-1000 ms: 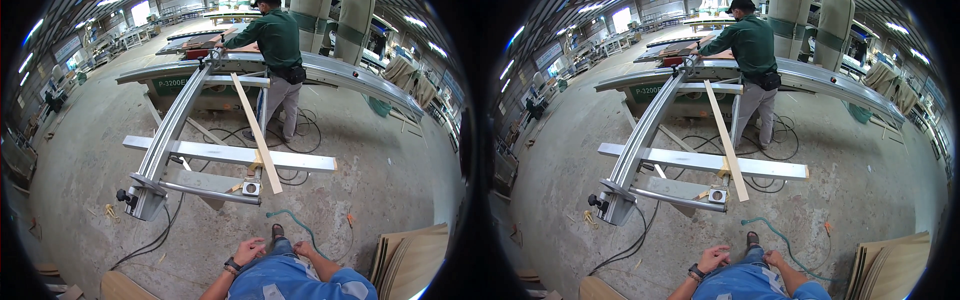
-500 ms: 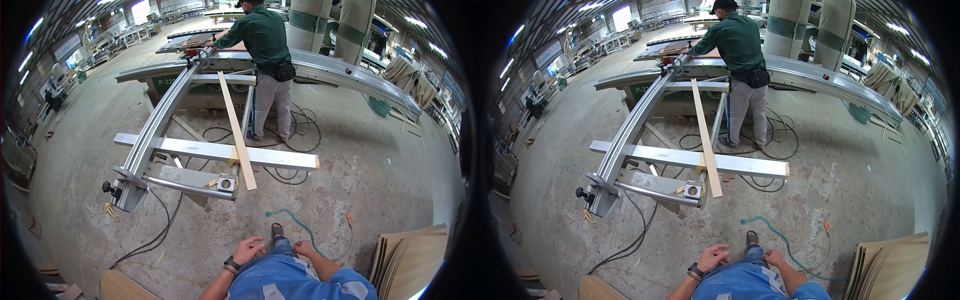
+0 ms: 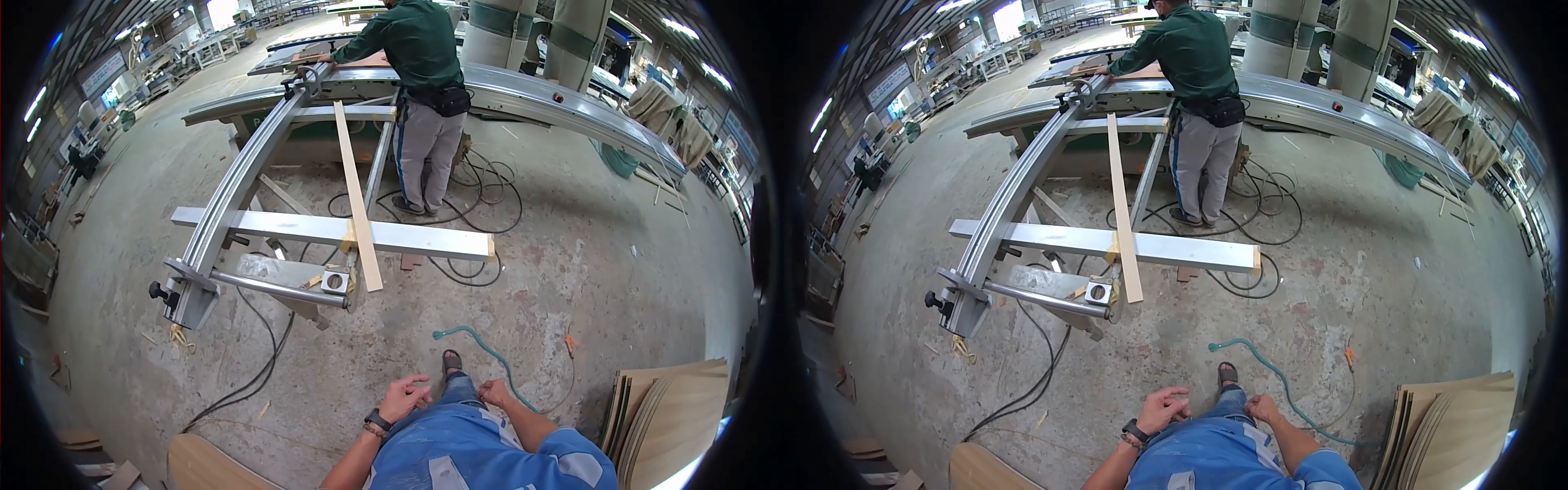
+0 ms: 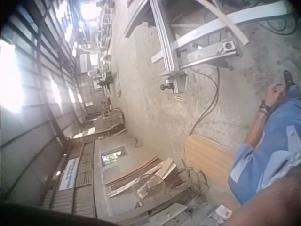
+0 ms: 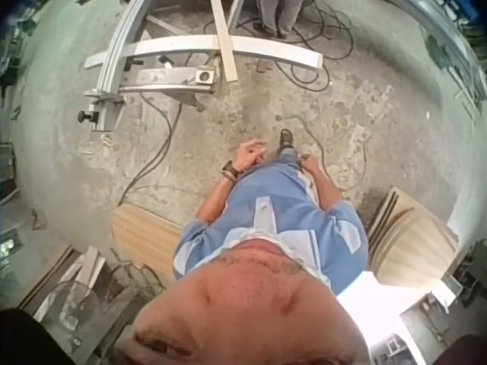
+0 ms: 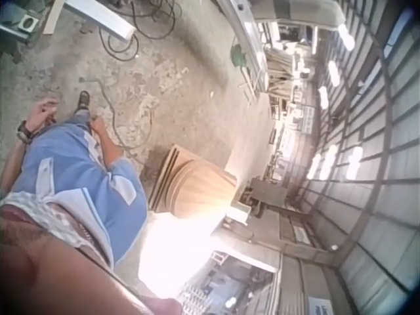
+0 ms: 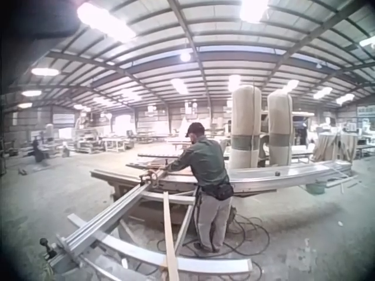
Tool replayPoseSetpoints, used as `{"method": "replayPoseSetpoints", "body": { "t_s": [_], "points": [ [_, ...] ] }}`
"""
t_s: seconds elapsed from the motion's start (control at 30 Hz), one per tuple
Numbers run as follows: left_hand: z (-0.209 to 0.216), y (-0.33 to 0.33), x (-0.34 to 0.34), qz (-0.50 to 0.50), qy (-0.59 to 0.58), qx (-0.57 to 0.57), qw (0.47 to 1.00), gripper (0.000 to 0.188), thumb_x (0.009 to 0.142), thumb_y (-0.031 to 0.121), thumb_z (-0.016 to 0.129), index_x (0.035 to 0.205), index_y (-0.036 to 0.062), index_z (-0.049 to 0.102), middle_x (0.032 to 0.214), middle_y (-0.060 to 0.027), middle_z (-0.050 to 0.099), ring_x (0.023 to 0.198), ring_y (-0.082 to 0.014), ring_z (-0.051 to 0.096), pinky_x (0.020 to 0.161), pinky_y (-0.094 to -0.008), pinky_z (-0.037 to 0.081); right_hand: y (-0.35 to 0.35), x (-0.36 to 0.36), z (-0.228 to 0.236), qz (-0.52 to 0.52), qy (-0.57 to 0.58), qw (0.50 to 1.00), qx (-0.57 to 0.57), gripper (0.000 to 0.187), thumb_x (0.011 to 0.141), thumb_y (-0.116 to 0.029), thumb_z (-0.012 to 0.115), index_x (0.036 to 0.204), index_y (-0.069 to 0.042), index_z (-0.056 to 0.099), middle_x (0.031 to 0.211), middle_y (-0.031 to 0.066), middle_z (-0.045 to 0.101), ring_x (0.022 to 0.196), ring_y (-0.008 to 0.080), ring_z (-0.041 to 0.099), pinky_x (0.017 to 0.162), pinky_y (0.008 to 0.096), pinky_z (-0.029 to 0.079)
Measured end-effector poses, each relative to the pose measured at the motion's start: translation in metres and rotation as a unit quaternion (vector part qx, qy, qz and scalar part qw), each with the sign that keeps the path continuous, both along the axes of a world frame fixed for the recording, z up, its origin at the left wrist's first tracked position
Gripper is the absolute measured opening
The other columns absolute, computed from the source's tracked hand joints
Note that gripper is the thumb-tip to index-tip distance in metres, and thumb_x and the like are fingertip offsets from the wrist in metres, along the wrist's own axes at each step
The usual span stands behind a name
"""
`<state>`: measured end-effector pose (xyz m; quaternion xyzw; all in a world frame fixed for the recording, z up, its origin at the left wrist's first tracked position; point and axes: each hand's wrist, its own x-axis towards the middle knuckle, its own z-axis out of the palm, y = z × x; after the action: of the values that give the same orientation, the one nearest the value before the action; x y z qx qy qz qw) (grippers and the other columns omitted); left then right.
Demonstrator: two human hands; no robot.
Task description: Operating a sliding table saw to cut wooden panels in a manufacturing environment.
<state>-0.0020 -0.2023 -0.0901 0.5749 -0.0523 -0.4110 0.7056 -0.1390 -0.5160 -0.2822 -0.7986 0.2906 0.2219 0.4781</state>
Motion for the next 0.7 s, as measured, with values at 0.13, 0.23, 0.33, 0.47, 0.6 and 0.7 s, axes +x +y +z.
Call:
{"method": "replayPoseSetpoints", "body": {
  "t_s": [0.13, 0.23, 0.33, 0.47, 0.6, 0.7],
  "points": [
    [-0.004, -0.013, -0.010, 0.007, 0.003, -0.018, 1.000, 0.034, 0.089, 0.013, 0.061, 0.119, -0.0006, 0.053, 0.078, -0.0088, 0.067, 0.071, -0.0136, 0.065, 0.058, -0.0252, 0.054, -0.012, -0.006, 0.008, 0.009, 0.012, 1.000, -0.015, 0.026, 0.077, -0.026, 0.061, 0.085, -0.003, 0.070, 0.073, 0.0112, 0.069, 0.068, 0.0213, 0.067, 0.068, 0.0323, 0.052],
    [-0.004, -0.024, -0.016, 0.008, 0.008, -0.025, 1.000, 0.034, 0.089, 0.013, 0.061, 0.120, -0.0006, 0.053, 0.078, -0.0089, 0.067, 0.071, -0.0134, 0.065, 0.058, -0.0252, 0.054, -0.024, -0.013, 0.006, 0.021, 0.015, 0.999, -0.034, 0.028, 0.077, -0.028, 0.060, 0.086, -0.004, 0.070, 0.074, 0.0116, 0.069, 0.069, 0.0223, 0.068, 0.068, 0.0331, 0.052],
    [-0.009, -0.032, -0.021, 0.014, 0.013, -0.031, 0.999, 0.035, 0.089, 0.013, 0.061, 0.120, -0.0011, 0.053, 0.078, -0.0090, 0.067, 0.072, -0.0135, 0.064, 0.058, -0.0252, 0.054, -0.033, -0.017, 0.004, 0.029, 0.014, 0.999, -0.037, 0.029, 0.077, -0.029, 0.060, 0.087, -0.004, 0.070, 0.075, 0.0122, 0.069, 0.069, 0.0231, 0.068, 0.068, 0.0336, 0.052],
    [-0.006, -0.046, -0.026, 0.018, 0.019, -0.033, 0.999, 0.035, 0.089, 0.013, 0.061, 0.120, -0.0023, 0.053, 0.078, -0.0091, 0.067, 0.072, -0.0138, 0.065, 0.058, -0.0250, 0.054, -0.048, -0.022, 0.002, 0.020, 0.010, 0.999, -0.028, 0.028, 0.077, -0.029, 0.061, 0.086, -0.004, 0.070, 0.075, 0.0122, 0.069, 0.069, 0.0232, 0.068, 0.068, 0.0337, 0.053],
    [-0.007, -0.060, -0.032, 0.019, 0.016, -0.025, 0.999, 0.035, 0.089, 0.012, 0.061, 0.119, -0.0030, 0.053, 0.077, -0.0092, 0.067, 0.071, -0.0140, 0.065, 0.058, -0.0252, 0.054, -0.061, -0.029, 0.000, -0.004, 0.012, 1.000, -0.006, 0.027, 0.076, -0.028, 0.061, 0.086, -0.004, 0.070, 0.074, 0.0122, 0.069, 0.069, 0.0227, 0.068, 0.068, 0.0337, 0.053],
    [-0.009, -0.070, -0.037, 0.023, 0.012, -0.031, 0.999, 0.035, 0.089, 0.012, 0.061, 0.119, -0.0033, 0.053, 0.077, -0.0092, 0.067, 0.070, -0.0140, 0.065, 0.058, -0.0253, 0.054, -0.072, -0.033, 0.002, 0.020, 0.020, 0.999, -0.029, 0.027, 0.076, -0.027, 0.061, 0.086, -0.003, 0.070, 0.074, 0.0115, 0.069, 0.069, 0.0218, 0.068, 0.068, 0.0330, 0.053]
  ]
}}
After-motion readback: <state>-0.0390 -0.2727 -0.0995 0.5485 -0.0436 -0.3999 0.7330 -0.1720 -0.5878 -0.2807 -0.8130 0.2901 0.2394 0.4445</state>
